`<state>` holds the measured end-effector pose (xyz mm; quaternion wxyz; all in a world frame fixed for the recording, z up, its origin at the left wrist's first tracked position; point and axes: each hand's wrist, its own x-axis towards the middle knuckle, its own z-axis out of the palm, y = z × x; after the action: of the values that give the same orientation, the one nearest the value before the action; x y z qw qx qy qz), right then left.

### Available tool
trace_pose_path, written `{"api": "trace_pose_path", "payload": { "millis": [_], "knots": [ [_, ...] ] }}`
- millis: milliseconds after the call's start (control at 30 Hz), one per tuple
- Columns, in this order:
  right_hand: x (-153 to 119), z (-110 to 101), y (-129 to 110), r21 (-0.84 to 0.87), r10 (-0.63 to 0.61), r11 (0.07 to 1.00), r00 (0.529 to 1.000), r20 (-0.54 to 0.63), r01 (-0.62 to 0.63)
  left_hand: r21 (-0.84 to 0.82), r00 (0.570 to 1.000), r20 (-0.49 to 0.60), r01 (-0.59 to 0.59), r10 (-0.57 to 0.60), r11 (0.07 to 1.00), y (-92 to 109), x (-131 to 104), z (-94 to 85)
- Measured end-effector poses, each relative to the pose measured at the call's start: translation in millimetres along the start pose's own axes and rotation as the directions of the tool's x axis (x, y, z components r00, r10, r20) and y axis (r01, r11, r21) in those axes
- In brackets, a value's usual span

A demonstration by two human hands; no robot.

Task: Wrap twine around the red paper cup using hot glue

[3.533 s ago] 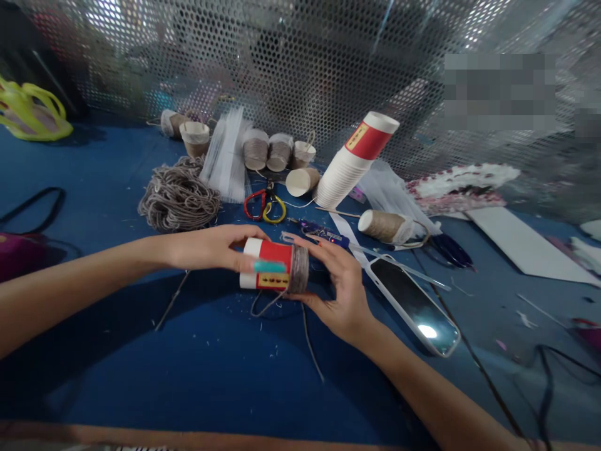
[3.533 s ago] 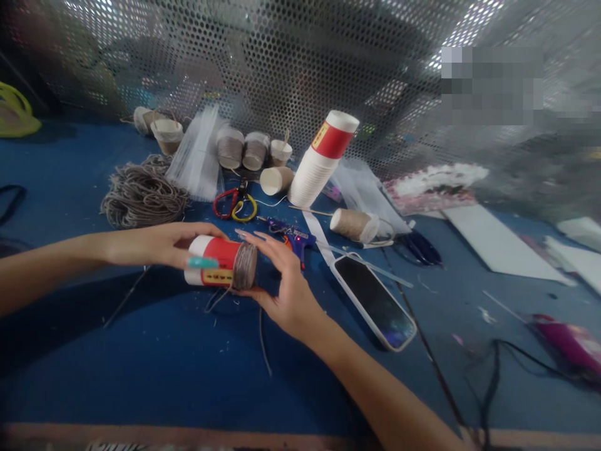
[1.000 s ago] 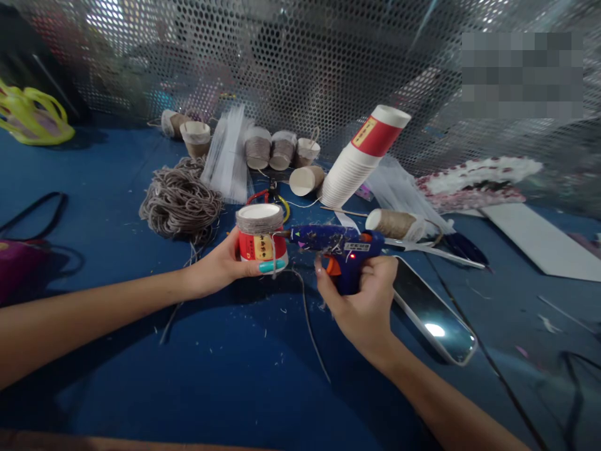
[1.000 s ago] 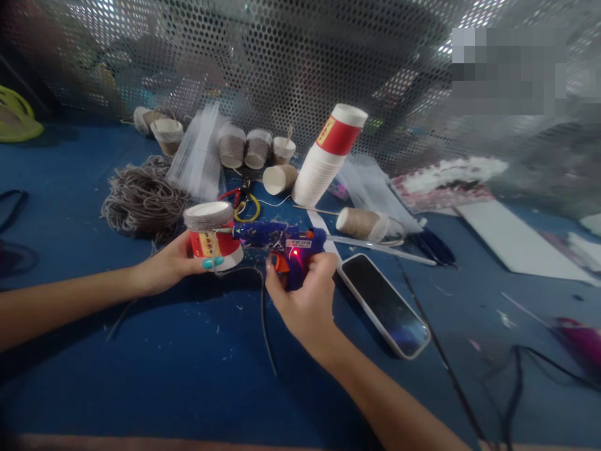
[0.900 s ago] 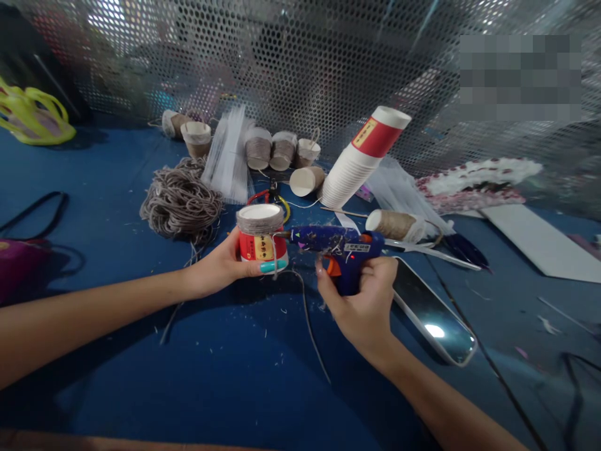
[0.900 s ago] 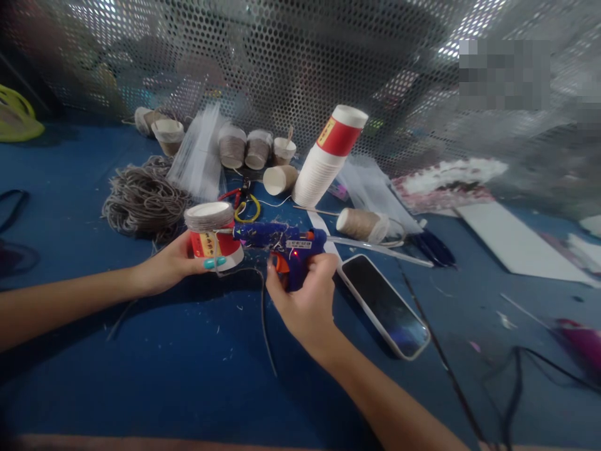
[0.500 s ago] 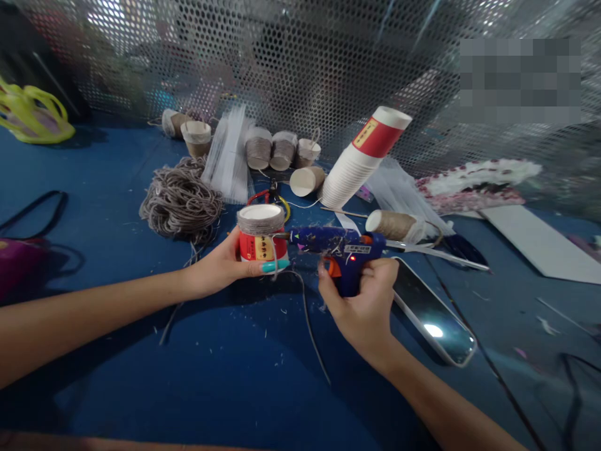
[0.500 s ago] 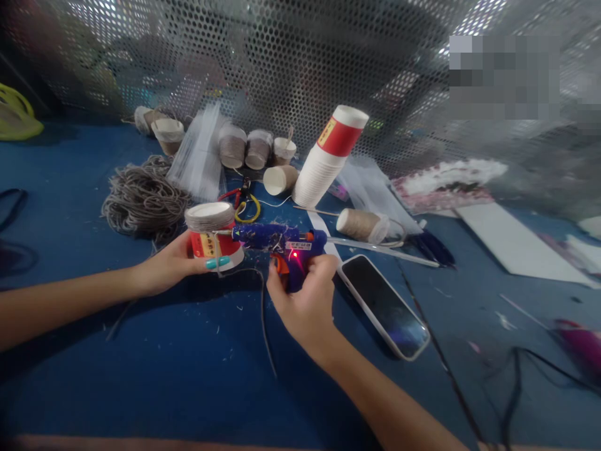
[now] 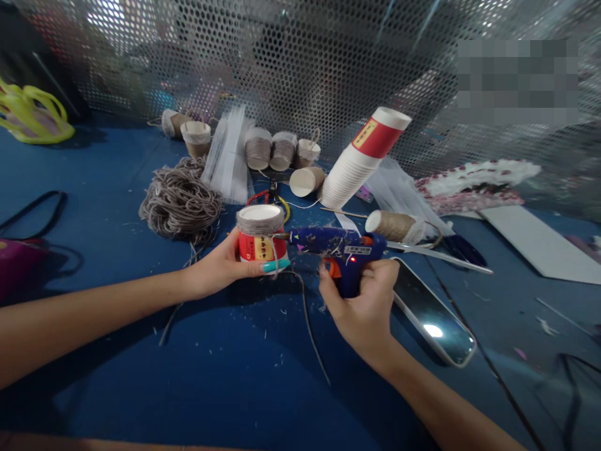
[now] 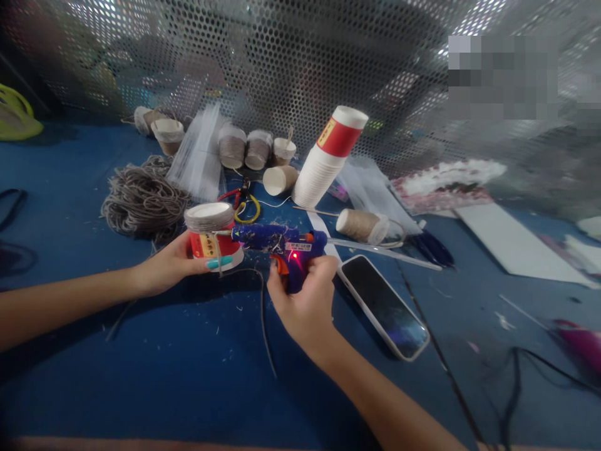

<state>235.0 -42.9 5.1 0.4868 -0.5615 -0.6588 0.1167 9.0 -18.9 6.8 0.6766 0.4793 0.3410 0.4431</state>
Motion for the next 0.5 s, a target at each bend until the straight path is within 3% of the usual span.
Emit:
{"api": "trace_pose_path", "payload": {
  "millis": [500],
  "knots": [
    [2.7, 0.2, -5.0, 0.016, -0.058, 0.998, 0.998, -0.022, 0.058, -0.016, 1.0, 0.017, -0.007, 0.007, 1.0, -1.7, 0.2, -2.0]
  ]
}}
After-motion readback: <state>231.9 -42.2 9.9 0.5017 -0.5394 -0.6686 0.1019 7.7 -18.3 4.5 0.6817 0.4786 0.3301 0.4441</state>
